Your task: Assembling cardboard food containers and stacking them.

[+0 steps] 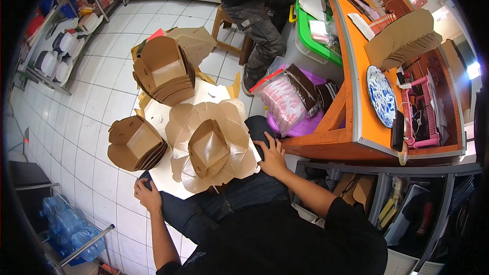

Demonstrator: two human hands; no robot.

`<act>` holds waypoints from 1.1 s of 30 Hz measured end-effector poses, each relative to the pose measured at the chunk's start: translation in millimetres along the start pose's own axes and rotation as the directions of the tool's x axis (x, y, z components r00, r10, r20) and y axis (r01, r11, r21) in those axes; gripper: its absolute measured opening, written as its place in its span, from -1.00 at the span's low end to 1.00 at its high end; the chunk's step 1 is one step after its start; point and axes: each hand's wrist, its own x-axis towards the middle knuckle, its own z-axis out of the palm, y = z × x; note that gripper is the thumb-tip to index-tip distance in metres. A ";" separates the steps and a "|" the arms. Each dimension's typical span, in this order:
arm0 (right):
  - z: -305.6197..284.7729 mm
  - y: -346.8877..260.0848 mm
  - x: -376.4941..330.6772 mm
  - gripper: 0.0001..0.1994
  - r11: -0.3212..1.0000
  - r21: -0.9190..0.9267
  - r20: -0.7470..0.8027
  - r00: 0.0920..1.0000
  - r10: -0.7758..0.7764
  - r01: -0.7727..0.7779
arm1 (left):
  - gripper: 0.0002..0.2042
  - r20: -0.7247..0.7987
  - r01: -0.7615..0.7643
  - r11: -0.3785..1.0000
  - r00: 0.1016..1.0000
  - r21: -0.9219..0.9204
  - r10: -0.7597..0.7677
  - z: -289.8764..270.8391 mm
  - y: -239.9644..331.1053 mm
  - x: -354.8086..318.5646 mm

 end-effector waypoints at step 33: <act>-354.4 -70.3 207.8 -0.73 -0.128 0.686 -0.621 0.668 0.411 0.716 | -0.77 -0.020 -0.026 0.999 0.999 -0.025 0.026 -0.6 15.8 -0.3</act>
